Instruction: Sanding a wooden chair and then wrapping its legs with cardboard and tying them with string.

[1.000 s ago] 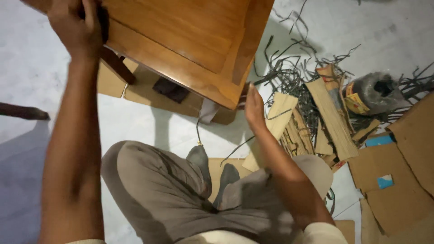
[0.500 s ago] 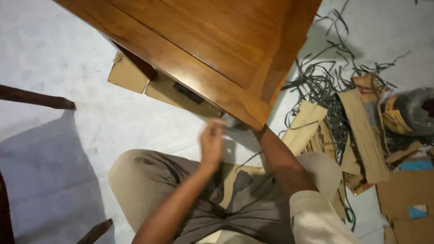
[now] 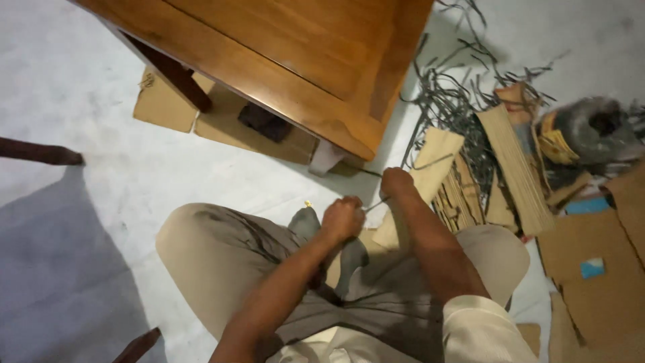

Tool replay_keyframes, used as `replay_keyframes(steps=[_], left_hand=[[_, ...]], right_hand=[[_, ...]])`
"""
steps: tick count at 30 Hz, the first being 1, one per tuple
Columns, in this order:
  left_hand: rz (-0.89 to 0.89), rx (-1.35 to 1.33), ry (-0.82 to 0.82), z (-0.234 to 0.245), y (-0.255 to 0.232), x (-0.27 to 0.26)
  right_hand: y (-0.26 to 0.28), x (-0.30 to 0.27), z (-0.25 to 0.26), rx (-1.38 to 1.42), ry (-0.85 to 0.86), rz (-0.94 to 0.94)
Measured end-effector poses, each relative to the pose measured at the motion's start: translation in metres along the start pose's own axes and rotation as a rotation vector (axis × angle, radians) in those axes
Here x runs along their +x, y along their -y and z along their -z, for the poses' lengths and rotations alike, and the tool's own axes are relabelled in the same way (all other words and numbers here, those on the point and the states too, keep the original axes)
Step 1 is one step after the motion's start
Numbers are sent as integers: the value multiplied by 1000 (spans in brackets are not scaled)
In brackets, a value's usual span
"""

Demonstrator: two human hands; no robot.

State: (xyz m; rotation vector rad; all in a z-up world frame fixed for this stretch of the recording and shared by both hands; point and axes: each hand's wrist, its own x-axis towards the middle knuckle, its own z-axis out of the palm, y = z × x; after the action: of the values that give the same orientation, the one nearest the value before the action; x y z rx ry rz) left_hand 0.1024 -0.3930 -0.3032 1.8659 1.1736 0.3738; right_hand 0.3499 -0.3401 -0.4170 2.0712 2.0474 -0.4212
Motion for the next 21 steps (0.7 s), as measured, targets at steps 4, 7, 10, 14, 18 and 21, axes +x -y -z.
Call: replay_keyframes(steps=[4, 7, 10, 14, 18, 21], left_hand=[[51, 70, 25, -15, 20, 10], [31, 88, 35, -35, 33, 10], [-7, 133, 43, -67, 55, 4], [-93, 264, 111, -97, 69, 2], [-42, 335, 288, -74, 30, -9], [29, 398, 463, -75, 32, -10]], right_hand=[[-13, -60, 50, -38, 421, -176], [-23, -92, 42, 59, 390, -160], [-20, -124, 37, 243, 305, -185], [-6, -156, 39, 490, 30, -486], [-22, -153, -21, 486, -282, -728], [-28, -151, -46, 689, -276, -865]])
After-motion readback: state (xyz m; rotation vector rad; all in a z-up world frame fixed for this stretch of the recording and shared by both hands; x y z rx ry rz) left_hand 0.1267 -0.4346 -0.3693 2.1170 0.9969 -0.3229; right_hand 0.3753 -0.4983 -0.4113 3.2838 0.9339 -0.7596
